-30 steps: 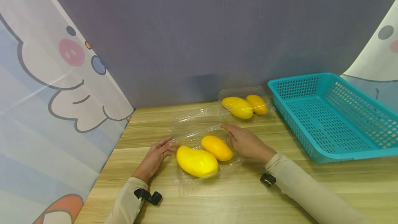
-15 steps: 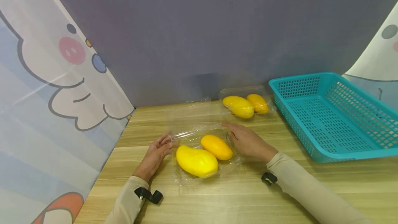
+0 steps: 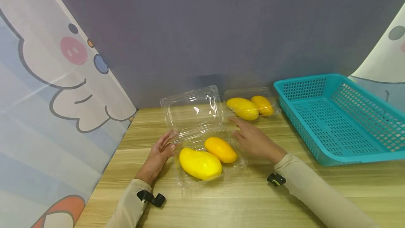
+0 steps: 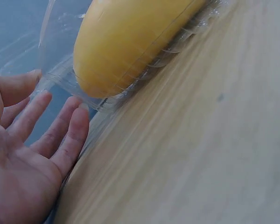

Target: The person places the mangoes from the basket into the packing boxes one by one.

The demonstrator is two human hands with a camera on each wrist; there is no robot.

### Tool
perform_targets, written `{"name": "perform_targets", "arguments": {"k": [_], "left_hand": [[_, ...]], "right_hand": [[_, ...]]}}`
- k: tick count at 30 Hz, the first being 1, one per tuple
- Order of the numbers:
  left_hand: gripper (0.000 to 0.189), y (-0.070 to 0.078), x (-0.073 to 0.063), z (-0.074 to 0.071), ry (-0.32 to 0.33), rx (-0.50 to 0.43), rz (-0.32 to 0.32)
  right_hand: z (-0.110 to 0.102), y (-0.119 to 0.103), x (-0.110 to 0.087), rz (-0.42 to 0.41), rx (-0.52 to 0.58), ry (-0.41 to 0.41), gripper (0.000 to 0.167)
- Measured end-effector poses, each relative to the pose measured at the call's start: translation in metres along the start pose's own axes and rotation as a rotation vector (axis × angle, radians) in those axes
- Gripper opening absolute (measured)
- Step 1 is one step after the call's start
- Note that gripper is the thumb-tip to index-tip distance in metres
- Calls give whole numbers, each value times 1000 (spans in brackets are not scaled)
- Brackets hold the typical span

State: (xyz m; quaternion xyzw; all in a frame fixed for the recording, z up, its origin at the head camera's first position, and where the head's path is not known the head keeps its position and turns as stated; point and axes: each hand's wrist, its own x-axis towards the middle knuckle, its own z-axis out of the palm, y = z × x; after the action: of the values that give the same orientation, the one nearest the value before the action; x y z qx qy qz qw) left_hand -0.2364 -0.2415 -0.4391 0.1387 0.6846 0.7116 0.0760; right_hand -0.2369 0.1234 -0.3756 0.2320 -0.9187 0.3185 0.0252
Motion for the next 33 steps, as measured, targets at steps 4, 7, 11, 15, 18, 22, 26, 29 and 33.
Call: {"name": "perform_targets", "arguments": {"k": [4, 7, 11, 15, 18, 22, 26, 29, 33], "left_hand": [[64, -2, 1, 0, -23, 9, 29], [65, -3, 2, 0, -25, 14, 40], [66, -4, 2, 2, -9, 8, 47], [64, -6, 3, 4, 9, -5, 38], [62, -6, 3, 5, 18, -4, 26], [62, -5, 4, 6, 9, 2, 26], [63, -3, 5, 7, 6, 2, 22], [62, -3, 5, 7, 12, 5, 0], [59, -3, 6, 7, 18, 1, -32]], "right_hand": [[-7, -2, 1, 1, 15, 15, 60], [-12, -4, 1, -4, 35, 27, 62], [-19, -7, 1, -12, 73, 42, 67], [-27, -10, 0, -38, 122, 93, 68], [-34, -14, -1, -83, 142, 156, 62], [-41, -19, -5, -122, 142, 226, 56], [-44, -20, -6, -130, 129, 252, 55], [-45, -21, -7, -154, 118, 278, 51], [-46, -23, -9, -214, 87, 351, 36]]}}
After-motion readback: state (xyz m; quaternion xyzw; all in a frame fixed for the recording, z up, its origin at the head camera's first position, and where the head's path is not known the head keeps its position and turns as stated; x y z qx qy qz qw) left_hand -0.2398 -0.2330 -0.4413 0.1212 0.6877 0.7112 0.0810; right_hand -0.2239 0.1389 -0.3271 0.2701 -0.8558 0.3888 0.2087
